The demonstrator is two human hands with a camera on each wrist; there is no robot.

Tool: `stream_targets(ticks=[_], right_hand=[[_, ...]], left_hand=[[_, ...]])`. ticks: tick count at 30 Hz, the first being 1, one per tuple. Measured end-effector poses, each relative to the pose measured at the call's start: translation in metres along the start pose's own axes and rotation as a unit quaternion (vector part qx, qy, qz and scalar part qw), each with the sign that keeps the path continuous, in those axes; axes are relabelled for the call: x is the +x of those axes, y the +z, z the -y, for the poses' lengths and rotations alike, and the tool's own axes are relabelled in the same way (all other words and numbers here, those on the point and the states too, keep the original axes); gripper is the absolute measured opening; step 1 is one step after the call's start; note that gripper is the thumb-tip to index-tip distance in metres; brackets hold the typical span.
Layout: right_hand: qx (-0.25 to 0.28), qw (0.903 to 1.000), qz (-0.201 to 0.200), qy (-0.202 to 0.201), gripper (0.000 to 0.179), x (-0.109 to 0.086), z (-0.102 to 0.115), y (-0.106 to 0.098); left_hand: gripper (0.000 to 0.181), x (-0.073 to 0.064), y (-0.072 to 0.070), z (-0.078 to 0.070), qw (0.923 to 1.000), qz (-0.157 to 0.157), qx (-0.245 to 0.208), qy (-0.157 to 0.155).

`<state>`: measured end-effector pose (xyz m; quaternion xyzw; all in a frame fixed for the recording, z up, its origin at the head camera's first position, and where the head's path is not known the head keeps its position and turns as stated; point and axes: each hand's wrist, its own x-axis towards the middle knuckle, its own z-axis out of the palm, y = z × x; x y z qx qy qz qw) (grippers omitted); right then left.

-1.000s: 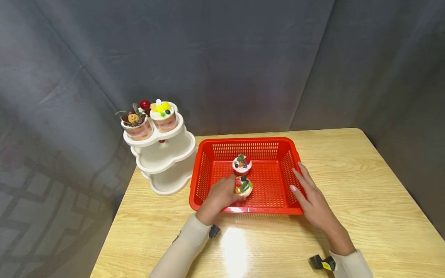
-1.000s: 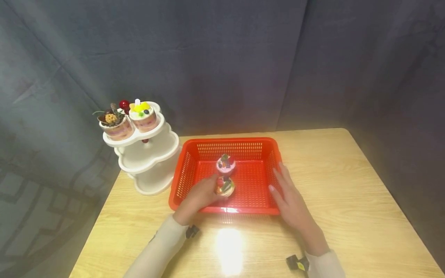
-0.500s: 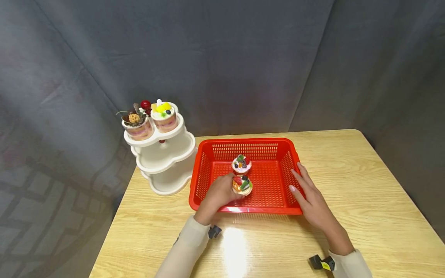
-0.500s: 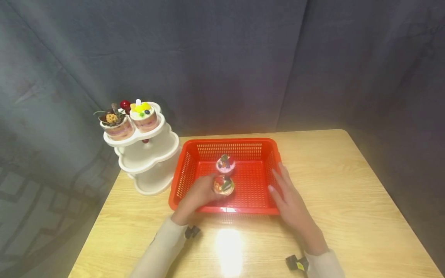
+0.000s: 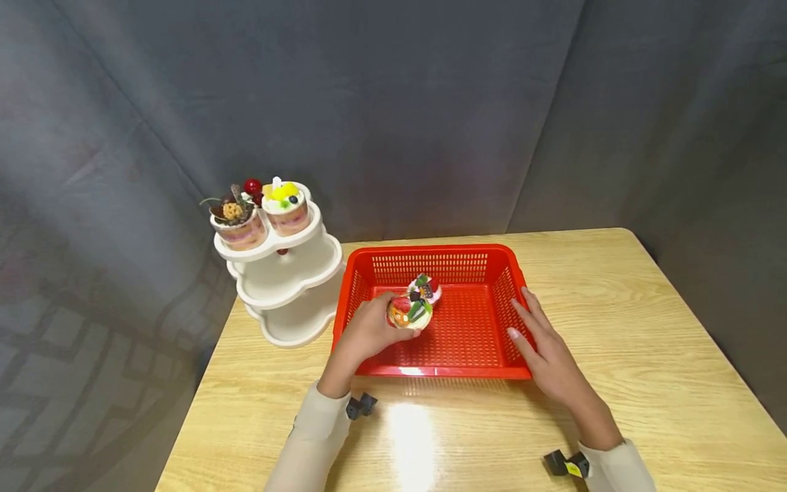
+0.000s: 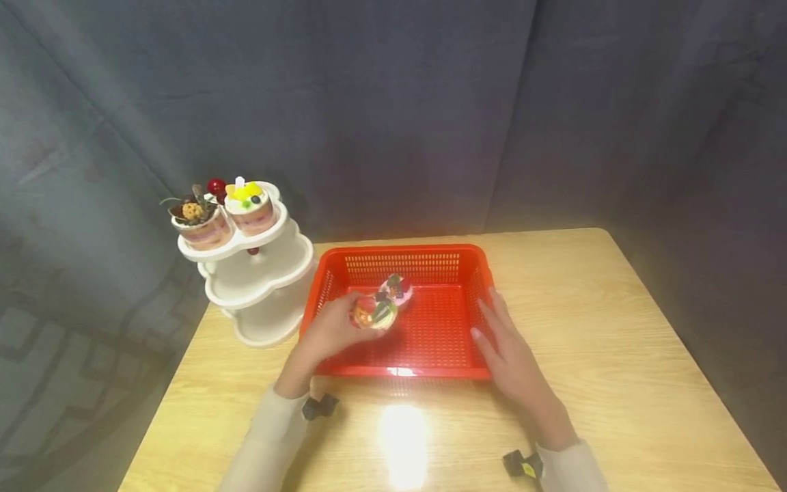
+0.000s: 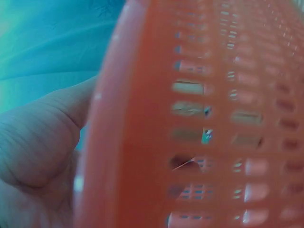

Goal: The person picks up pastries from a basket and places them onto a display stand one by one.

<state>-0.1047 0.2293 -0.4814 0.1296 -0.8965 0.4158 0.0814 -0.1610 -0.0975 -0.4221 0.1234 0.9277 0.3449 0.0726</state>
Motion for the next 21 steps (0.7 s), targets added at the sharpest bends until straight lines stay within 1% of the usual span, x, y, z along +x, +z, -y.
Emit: stream_targets(ticks=[3, 10, 13, 16, 19, 21], right_hand=[[0.000, 1.0000, 0.001, 0.000, 0.058, 0.000, 0.000, 0.000], [-0.002, 1.0000, 0.005, 0.005, 0.058, 0.001, 0.000, 0.000], [-0.003, 1.0000, 0.005, 0.003, 0.058, 0.001, 0.000, 0.000], [-0.004, 1.0000, 0.007, 0.002, 0.059, 0.001, 0.000, 0.001], [-0.006, 0.9999, 0.009, 0.003, 0.059, 0.001, 0.000, 0.001], [-0.006, 0.9999, 0.009, 0.004, 0.059, 0.001, 0.000, 0.001]], left_hand=[[0.072, -0.001, -0.010, 0.001, 0.9999, -0.012, 0.005, -0.002], [0.064, -0.002, -0.033, 0.007, 0.9989, -0.046, -0.001, 0.010], [0.061, -0.001, -0.045, 0.012, 0.9981, -0.056, -0.013, 0.020], [0.058, 0.002, -0.059, 0.020, 0.9964, -0.073, -0.024, 0.034], [0.054, 0.004, -0.072, 0.025, 0.9951, -0.083, -0.042, 0.035], [0.052, 0.004, -0.078, 0.027, 0.9946, -0.087, -0.048, 0.031]])
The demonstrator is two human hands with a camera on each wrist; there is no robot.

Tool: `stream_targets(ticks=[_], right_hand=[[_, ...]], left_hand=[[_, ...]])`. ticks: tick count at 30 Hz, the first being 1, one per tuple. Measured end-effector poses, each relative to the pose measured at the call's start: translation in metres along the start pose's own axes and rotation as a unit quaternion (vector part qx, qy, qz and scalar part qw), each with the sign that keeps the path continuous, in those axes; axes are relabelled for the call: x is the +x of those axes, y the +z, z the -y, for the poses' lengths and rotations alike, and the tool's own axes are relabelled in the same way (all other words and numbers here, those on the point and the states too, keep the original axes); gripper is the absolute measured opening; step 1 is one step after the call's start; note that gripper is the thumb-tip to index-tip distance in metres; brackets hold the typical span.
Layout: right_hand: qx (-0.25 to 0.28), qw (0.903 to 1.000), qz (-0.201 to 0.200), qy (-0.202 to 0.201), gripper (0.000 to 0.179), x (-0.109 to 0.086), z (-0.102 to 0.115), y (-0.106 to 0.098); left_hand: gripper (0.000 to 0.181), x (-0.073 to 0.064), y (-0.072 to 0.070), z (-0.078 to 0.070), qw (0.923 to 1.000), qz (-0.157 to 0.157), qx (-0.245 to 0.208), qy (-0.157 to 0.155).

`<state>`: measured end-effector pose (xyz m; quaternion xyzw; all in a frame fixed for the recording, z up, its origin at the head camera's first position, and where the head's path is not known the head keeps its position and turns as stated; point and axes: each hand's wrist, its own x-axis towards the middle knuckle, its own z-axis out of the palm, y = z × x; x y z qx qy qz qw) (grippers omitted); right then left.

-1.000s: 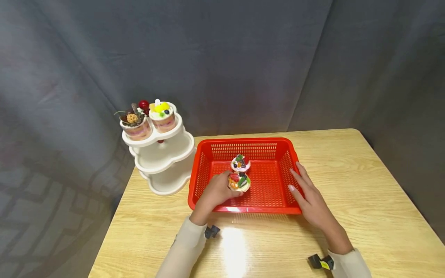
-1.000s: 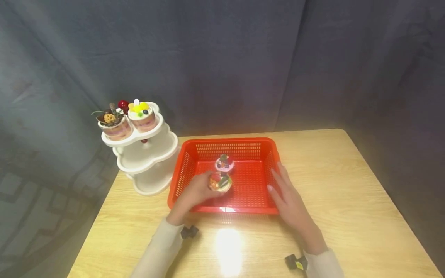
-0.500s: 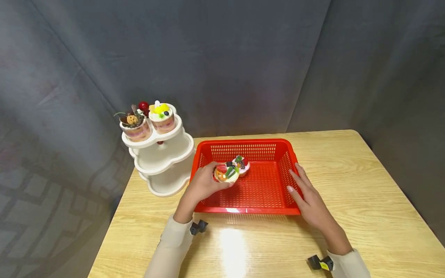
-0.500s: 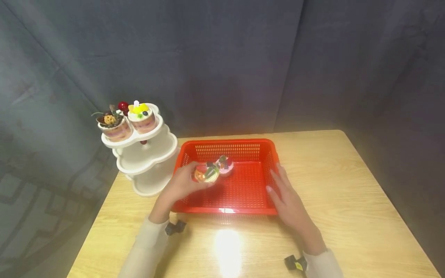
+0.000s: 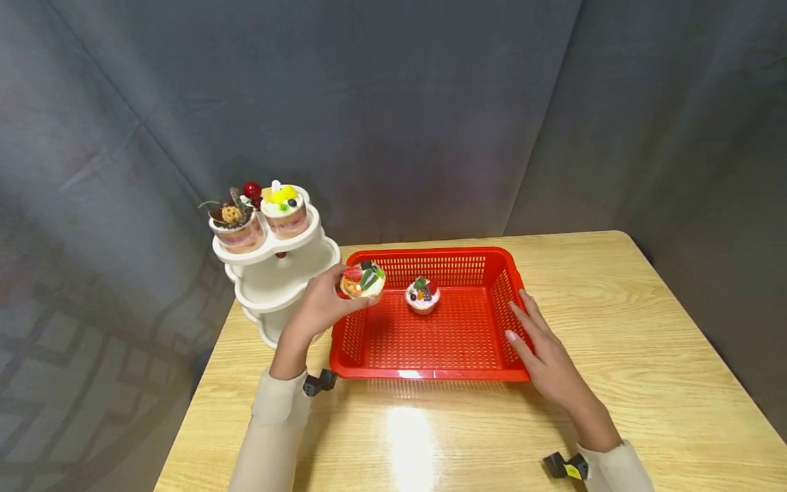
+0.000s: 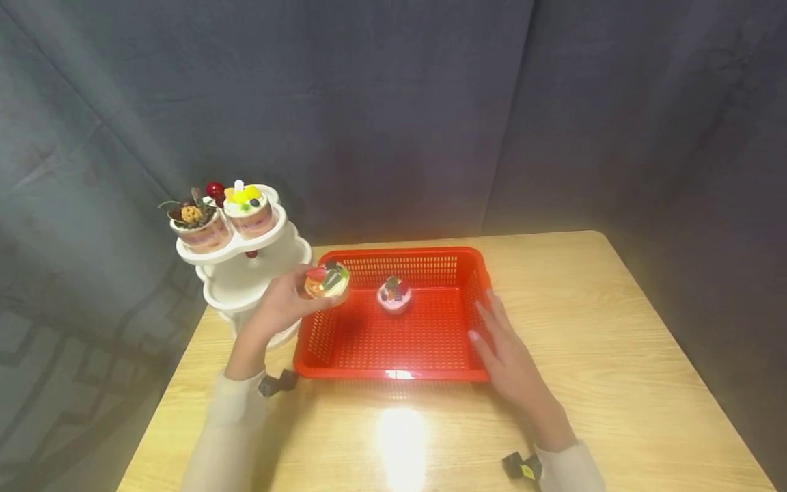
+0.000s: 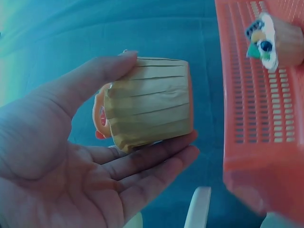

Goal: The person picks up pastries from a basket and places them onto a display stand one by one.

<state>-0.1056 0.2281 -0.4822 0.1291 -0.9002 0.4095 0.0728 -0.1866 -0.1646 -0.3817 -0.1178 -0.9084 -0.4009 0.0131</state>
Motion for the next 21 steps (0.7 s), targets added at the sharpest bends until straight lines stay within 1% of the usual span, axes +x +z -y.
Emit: stream_targets(ticks=[3, 8, 11, 15, 19, 21], right_hand=[[0.000, 1.0000, -0.001, 0.001, 0.059, 0.000, -0.002, 0.001], [0.001, 1.0000, 0.003, 0.006, 0.060, -0.001, -0.003, 0.003], [-0.001, 1.0000, 0.003, 0.006, 0.060, -0.001, -0.001, 0.002], [-0.001, 1.0000, 0.000, 0.006, 0.059, -0.001, 0.002, 0.001], [-0.001, 1.0000, 0.001, 0.006, 0.059, -0.001, 0.004, -0.001], [-0.002, 1.0000, 0.002, 0.008, 0.059, 0.000, 0.004, -0.001]], left_hand=[[0.051, 0.000, -0.006, 0.005, 0.9999, -0.002, -0.010, -0.006], [0.052, -0.001, -0.015, 0.015, 0.9995, -0.012, -0.006, -0.029], [0.056, 0.000, -0.023, 0.019, 0.9991, -0.020, 0.003, -0.036], [0.057, 0.004, -0.032, 0.025, 0.9990, -0.026, 0.010, -0.036], [0.054, 0.009, -0.041, 0.030, 0.9986, -0.031, 0.019, -0.037], [0.054, 0.010, -0.045, 0.033, 0.9986, -0.035, 0.024, -0.031]])
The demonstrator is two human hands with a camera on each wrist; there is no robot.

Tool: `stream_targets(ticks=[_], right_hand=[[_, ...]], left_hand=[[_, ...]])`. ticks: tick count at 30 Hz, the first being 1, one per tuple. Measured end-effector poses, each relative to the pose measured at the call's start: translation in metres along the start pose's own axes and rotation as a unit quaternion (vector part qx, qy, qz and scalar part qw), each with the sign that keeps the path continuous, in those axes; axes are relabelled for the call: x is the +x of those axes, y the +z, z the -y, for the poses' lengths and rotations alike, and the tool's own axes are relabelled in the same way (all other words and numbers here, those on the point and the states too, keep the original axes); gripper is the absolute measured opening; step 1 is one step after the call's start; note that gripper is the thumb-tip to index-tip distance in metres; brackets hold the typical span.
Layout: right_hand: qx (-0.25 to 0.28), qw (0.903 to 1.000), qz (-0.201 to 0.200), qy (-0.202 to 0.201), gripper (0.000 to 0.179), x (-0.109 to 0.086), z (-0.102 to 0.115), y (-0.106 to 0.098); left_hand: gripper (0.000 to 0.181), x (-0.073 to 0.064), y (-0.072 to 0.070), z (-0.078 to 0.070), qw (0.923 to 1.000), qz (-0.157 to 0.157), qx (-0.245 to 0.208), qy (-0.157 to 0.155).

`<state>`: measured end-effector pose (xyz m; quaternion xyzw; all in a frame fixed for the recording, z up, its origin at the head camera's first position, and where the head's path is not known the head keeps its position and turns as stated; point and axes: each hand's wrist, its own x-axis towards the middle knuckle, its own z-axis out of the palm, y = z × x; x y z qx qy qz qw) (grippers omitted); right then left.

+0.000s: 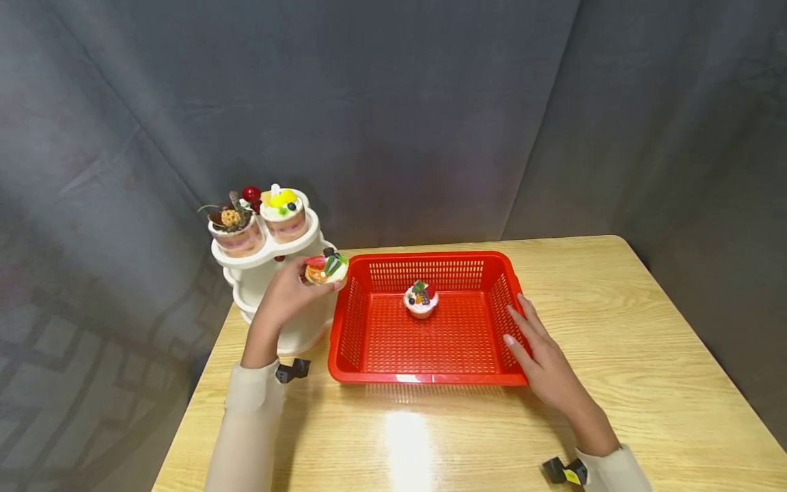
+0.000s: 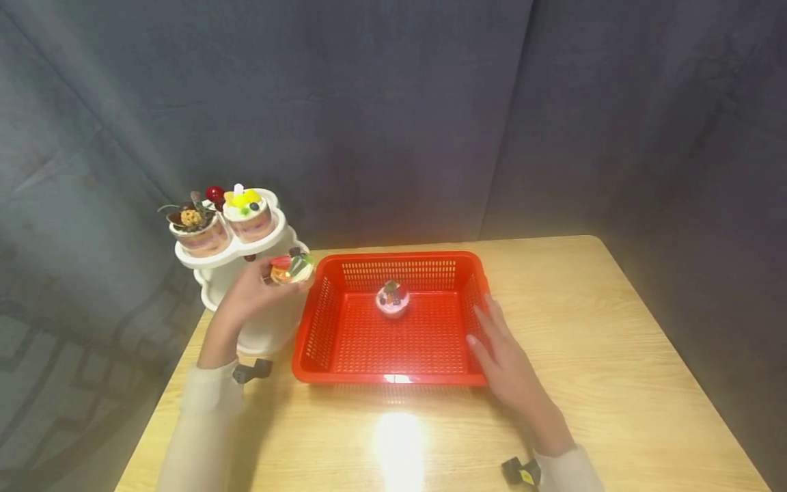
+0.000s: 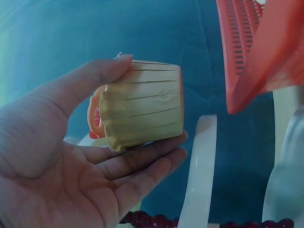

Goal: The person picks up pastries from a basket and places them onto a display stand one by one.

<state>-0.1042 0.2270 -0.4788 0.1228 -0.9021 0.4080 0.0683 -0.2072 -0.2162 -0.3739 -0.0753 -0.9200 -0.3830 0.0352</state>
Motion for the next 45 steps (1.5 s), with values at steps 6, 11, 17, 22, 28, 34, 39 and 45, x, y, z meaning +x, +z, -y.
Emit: stream_targets(ticks=[6, 11, 17, 22, 28, 34, 39, 45], right_hand=[[0.001, 1.0000, -0.002, -0.005, 0.058, 0.000, -0.003, 0.001], [0.001, 1.0000, 0.000, -0.007, 0.059, 0.001, -0.003, 0.001], [0.002, 1.0000, 0.001, -0.004, 0.059, 0.001, -0.002, 0.001], [0.000, 1.0000, -0.001, -0.006, 0.059, 0.001, -0.002, 0.001], [-0.003, 0.9999, -0.003, -0.013, 0.058, 0.001, -0.002, 0.001], [-0.003, 0.9999, -0.003, -0.011, 0.058, 0.000, -0.001, 0.001], [-0.002, 0.9999, -0.004, -0.014, 0.058, 0.001, -0.001, 0.001], [-0.004, 0.9999, -0.005, -0.013, 0.058, 0.001, -0.001, 0.002]], left_hand=[[0.054, 0.007, -0.007, 0.011, 0.9997, -0.005, -0.014, 0.019], [0.062, 0.011, -0.010, 0.018, 0.9995, -0.010, -0.028, 0.011], [0.068, 0.016, -0.009, 0.021, 0.9988, -0.033, -0.036, -0.001], [0.068, 0.019, -0.005, 0.022, 0.9978, -0.050, -0.035, -0.025], [0.068, 0.021, -0.001, 0.024, 0.9965, -0.066, -0.029, -0.044], [0.068, 0.021, 0.002, 0.023, 0.9958, -0.074, -0.014, -0.053], [0.071, 0.022, 0.004, 0.024, 0.9959, -0.073, -0.013, -0.051], [0.073, 0.022, 0.005, 0.026, 0.9958, -0.072, -0.013, -0.055]])
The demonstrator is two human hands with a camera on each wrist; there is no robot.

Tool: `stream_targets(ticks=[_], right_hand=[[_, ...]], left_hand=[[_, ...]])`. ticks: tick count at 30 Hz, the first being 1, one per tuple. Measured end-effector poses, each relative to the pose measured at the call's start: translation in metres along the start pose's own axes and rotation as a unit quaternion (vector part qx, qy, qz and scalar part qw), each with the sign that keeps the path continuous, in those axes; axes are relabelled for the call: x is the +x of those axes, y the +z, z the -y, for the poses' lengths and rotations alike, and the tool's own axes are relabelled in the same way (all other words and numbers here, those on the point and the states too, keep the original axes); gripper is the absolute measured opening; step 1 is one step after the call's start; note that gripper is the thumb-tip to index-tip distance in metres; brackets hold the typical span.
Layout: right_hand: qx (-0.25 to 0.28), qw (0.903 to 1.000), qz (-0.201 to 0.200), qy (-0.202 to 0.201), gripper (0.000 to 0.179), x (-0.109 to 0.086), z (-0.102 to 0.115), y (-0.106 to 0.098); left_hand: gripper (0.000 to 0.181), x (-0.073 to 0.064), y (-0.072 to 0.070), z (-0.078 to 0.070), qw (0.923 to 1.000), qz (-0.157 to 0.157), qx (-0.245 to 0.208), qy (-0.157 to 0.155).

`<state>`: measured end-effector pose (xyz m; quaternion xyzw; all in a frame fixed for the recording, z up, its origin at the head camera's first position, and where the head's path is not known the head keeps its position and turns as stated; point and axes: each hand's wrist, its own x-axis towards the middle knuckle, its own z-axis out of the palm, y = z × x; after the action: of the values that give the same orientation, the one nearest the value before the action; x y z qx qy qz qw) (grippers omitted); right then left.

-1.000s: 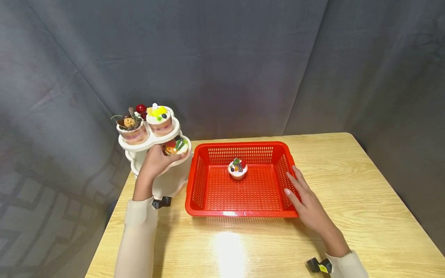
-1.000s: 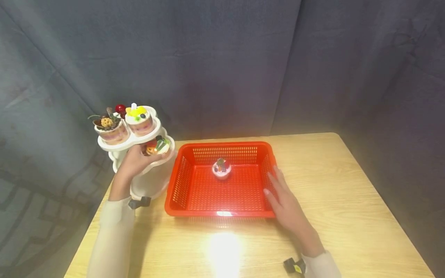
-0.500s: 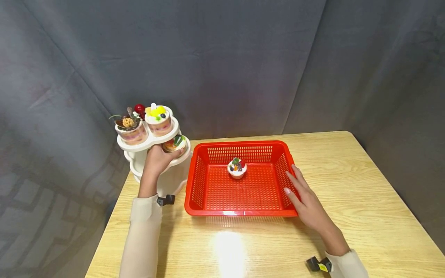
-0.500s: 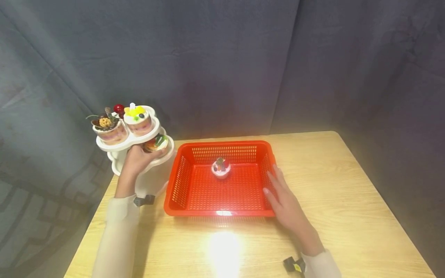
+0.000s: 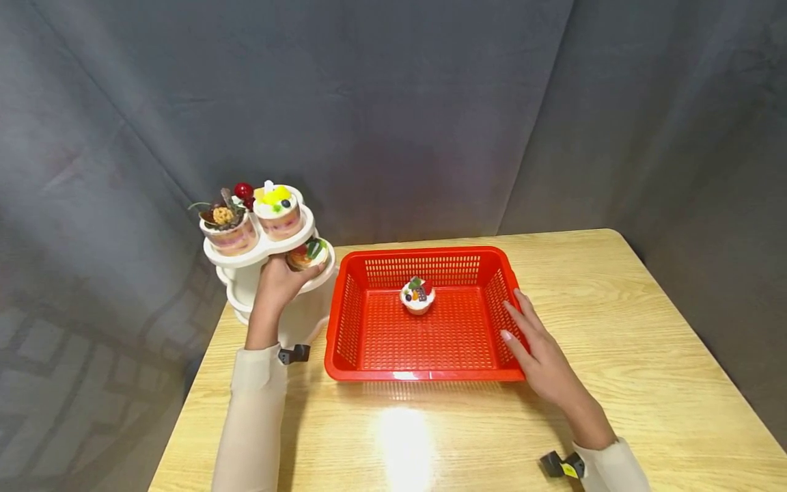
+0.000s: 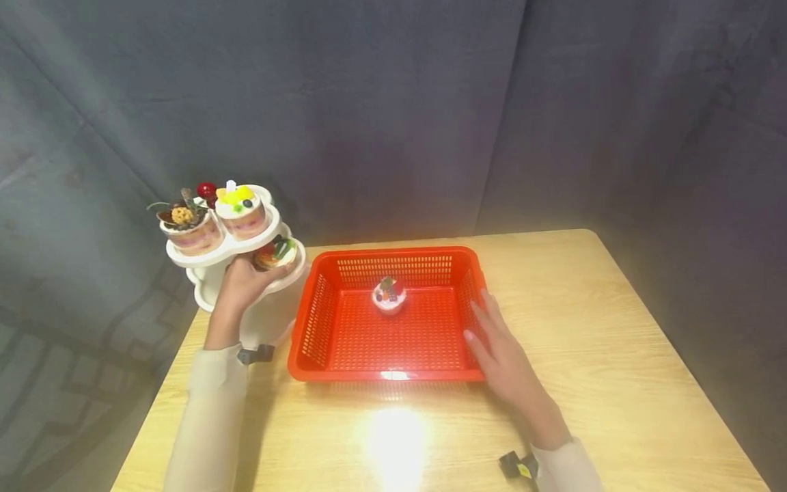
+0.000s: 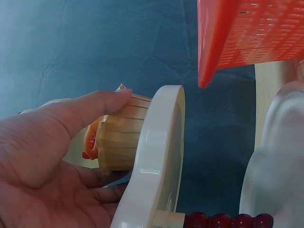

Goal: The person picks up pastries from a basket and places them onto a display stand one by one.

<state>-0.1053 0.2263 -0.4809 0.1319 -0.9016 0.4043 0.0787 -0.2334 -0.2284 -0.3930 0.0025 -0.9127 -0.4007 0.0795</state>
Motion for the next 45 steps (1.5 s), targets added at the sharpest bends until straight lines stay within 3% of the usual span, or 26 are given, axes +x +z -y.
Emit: stream_targets(ticks=[17, 23, 29, 35, 40, 45], right_hand=[[0.004, 1.0000, -0.001, -0.001, 0.057, 0.000, 0.000, -0.001], [0.003, 1.0000, 0.001, 0.007, 0.058, 0.000, -0.001, 0.000], [0.001, 1.0000, 0.002, 0.007, 0.058, 0.000, 0.000, -0.001], [0.005, 1.0000, 0.001, 0.003, 0.058, 0.001, 0.002, -0.002], [0.003, 1.0000, 0.001, 0.001, 0.058, 0.001, 0.001, -0.002], [0.004, 1.0000, 0.000, 0.001, 0.058, 0.000, 0.001, -0.001]], left_hand=[[0.069, -0.002, -0.002, -0.001, 1.0000, 0.009, 0.002, 0.001], [0.057, -0.007, -0.007, -0.001, 0.9997, 0.006, 0.023, 0.004], [0.059, -0.018, -0.012, -0.004, 0.9986, -0.005, 0.052, -0.004], [0.068, -0.033, -0.016, -0.007, 0.9981, -0.008, 0.061, 0.007], [0.069, -0.055, -0.026, -0.024, 0.9964, 0.026, 0.079, 0.015], [0.059, -0.074, -0.031, -0.044, 0.9929, 0.067, 0.087, 0.047]])
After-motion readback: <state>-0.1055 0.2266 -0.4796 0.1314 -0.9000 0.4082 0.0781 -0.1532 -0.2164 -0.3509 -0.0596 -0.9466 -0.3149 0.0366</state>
